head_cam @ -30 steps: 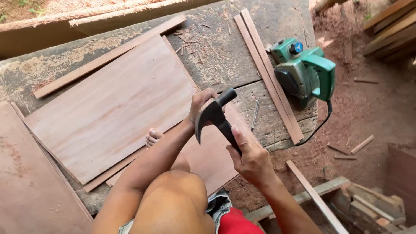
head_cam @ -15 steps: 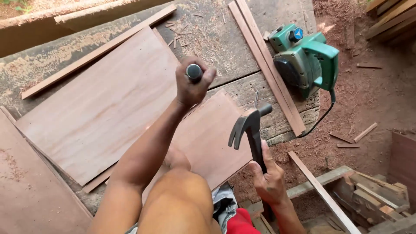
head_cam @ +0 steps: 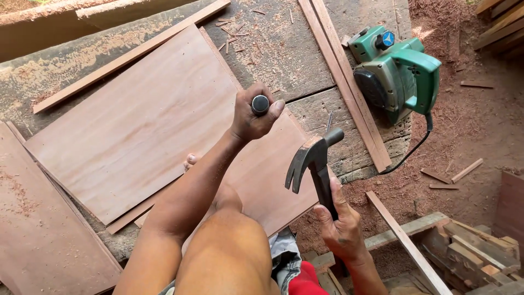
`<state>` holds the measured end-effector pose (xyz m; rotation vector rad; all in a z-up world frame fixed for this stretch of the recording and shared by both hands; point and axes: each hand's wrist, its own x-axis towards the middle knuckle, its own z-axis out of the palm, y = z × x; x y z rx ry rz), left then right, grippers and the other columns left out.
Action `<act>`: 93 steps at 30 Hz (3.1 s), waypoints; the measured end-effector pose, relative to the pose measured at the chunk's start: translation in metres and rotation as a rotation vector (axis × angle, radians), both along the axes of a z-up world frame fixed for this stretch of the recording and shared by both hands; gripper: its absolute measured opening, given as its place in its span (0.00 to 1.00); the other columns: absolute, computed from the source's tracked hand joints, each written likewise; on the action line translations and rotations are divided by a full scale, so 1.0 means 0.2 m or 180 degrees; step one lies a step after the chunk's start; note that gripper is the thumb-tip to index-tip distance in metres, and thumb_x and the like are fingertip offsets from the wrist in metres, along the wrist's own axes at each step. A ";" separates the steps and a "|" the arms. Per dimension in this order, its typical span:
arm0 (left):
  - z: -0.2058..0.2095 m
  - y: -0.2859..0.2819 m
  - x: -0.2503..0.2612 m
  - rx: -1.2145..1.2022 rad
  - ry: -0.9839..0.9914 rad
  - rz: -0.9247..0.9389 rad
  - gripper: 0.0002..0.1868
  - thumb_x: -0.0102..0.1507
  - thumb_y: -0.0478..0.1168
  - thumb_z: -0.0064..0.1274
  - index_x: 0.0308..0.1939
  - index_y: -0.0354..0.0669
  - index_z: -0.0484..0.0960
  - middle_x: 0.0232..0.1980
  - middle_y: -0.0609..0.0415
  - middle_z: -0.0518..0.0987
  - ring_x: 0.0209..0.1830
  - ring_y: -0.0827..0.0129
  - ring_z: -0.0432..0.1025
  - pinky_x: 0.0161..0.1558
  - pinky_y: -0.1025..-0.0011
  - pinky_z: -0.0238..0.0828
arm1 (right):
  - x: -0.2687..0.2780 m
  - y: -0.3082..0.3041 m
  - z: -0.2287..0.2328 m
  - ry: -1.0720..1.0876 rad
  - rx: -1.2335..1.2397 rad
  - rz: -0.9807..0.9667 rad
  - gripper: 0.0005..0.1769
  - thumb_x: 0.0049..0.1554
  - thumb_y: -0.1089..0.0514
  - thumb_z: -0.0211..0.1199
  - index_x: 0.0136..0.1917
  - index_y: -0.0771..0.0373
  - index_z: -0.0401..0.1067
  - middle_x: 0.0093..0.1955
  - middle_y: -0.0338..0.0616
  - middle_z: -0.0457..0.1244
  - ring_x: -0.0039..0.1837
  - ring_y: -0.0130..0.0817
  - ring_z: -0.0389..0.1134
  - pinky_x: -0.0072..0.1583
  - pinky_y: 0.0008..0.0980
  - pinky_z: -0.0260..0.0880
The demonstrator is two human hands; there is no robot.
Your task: Joining wooden panels together using a hammer and chisel.
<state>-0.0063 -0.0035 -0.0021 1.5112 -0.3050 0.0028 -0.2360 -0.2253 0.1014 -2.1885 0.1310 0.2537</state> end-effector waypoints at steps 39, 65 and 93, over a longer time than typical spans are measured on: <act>0.01 -0.05 -0.10 0.0059 -0.0910 -0.0169 0.12 0.58 0.36 0.67 0.34 0.39 0.77 0.30 0.48 0.74 0.29 0.63 0.71 0.33 0.68 0.68 | 0.20 0.03 -0.03 -0.0589 -0.0560 0.0846 0.39 0.62 0.52 0.62 0.81 0.55 0.51 0.59 0.63 0.69 0.37 0.34 0.75 0.38 0.31 0.79; -0.01 0.10 0.05 0.0126 -0.0552 -0.0015 0.12 0.61 0.35 0.63 0.30 0.41 0.72 0.27 0.54 0.73 0.26 0.70 0.70 0.30 0.70 0.65 | 0.26 0.05 0.12 -0.0593 -0.0039 0.0299 0.38 0.64 0.53 0.61 0.82 0.58 0.51 0.38 0.40 0.69 0.35 0.23 0.70 0.35 0.28 0.73; 0.34 0.30 0.01 0.0020 -0.1003 0.0169 0.10 0.60 0.33 0.53 0.45 0.37 0.73 0.38 0.50 0.77 0.33 0.67 0.71 0.35 0.72 0.70 | 0.00 -0.78 -0.75 0.0145 -0.2078 -0.0742 0.31 0.57 0.51 0.64 0.70 0.66 0.67 0.49 0.56 0.67 0.44 0.47 0.70 0.45 0.47 0.72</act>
